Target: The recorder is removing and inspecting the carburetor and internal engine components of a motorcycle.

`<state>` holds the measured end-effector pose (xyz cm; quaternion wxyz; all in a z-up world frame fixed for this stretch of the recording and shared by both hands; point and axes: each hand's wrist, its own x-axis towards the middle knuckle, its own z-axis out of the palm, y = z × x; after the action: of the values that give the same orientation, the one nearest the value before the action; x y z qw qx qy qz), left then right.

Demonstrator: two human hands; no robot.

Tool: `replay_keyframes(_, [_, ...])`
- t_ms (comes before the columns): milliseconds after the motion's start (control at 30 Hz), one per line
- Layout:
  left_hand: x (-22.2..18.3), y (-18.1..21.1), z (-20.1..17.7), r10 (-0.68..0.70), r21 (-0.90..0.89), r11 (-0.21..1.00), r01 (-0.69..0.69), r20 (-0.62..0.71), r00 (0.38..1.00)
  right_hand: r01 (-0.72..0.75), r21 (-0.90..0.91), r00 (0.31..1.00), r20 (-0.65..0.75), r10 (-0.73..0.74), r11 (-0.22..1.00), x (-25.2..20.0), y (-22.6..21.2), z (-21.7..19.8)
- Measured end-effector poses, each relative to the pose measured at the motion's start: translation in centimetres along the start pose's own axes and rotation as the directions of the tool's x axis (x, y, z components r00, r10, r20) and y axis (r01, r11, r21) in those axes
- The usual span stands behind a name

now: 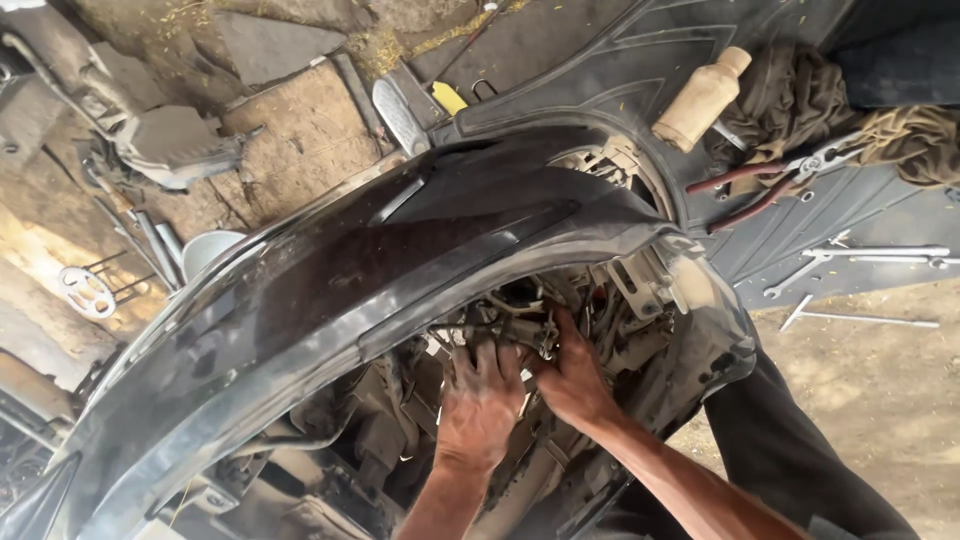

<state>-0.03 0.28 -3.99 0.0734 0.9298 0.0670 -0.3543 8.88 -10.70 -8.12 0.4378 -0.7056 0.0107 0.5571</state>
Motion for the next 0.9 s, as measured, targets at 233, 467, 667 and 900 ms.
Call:
replay_keyframes(233, [0.4,0.2,-0.6,0.028,0.001,1.000,-0.028,-0.074,0.997,-0.134,0.023,0.991,0.021,0.133,0.991,0.3,1.0,0.2])
replay_keyframes(467, [-0.1,0.6,0.5,0.011,0.065,0.998,-0.010,-0.016,1.000,-0.107,0.028,0.993,0.047,0.106,0.994,0.2,1.1,0.9])
replay_keyframes(667, [1.1,0.0,-1.0,-0.004,-0.002,1.000,0.003,-0.167,0.986,-0.019,-0.019,1.000,-0.006,0.019,1.000,1.0,2.0,0.9])
replay_keyframes(900, [0.7,0.5,2.1,0.014,0.067,0.998,-0.009,-0.066,0.998,-0.033,-0.008,0.999,-0.022,0.033,0.999,1.5,3.5,0.9])
